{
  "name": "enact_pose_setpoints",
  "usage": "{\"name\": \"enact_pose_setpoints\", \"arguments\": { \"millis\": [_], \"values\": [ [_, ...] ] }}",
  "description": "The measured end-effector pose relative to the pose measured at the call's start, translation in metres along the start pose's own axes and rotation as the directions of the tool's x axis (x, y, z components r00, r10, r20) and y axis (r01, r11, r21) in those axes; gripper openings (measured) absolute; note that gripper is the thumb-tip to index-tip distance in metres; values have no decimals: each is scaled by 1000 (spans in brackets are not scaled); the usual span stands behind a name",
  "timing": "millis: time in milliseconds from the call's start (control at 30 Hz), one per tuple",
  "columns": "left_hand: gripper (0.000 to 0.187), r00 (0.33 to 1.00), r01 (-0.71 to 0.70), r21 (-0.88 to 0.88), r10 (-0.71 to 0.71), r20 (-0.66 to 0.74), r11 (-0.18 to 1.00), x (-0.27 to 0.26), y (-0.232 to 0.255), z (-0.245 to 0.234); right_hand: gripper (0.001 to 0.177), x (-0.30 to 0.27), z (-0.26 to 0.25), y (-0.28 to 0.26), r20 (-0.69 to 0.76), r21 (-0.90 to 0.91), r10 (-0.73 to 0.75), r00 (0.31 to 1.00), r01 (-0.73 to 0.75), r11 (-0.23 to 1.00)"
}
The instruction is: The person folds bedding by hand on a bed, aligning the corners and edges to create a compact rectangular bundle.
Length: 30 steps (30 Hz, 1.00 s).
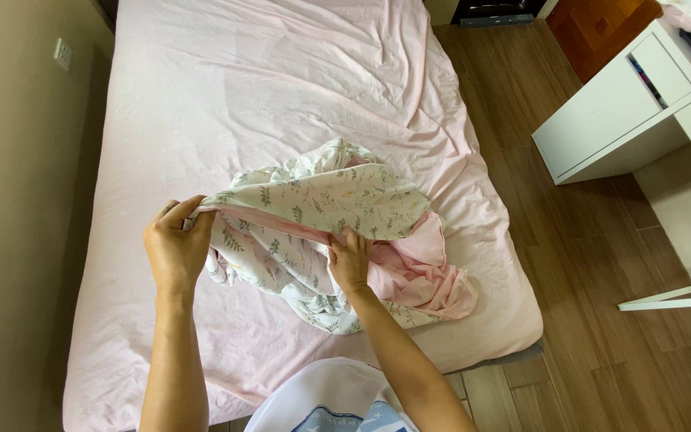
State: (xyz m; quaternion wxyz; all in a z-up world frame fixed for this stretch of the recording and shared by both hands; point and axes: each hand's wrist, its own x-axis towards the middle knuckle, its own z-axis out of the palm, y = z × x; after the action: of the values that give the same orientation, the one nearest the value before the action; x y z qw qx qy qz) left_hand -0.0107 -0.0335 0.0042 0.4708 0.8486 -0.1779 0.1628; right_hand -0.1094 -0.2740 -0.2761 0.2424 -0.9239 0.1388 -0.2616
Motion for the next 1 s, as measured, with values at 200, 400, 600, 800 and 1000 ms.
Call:
{"name": "enact_pose_setpoints", "arguments": {
  "millis": [200, 400, 600, 800, 1000],
  "values": [
    [18, 1000, -10, -4, 10, 0, 1000, -2, 5, -2, 31, 11, 14, -16, 55, -186, 80, 995, -68, 980],
    [20, 999, 38, 1, -38, 17, 999, 0, -2, -6, 36, 27, 22, 9, 29, -276, 139, 990, -125, 953],
    [20, 998, 14, 85, -20, 66, 996, -4, -39, -9, 34, 69, -77, 69, -97, 24, 94, 991, -92, 995],
    [21, 991, 19, 176, -41, 124, 984, -8, -74, -3, 16, 89, -174, 54, -85, 174, -17, 996, 32, 984],
    [21, 993, 18, 209, -43, 114, 978, -3, -102, 1, 17, 89, -197, 23, -3, 224, 93, 996, -90, 971]
  ]
}}
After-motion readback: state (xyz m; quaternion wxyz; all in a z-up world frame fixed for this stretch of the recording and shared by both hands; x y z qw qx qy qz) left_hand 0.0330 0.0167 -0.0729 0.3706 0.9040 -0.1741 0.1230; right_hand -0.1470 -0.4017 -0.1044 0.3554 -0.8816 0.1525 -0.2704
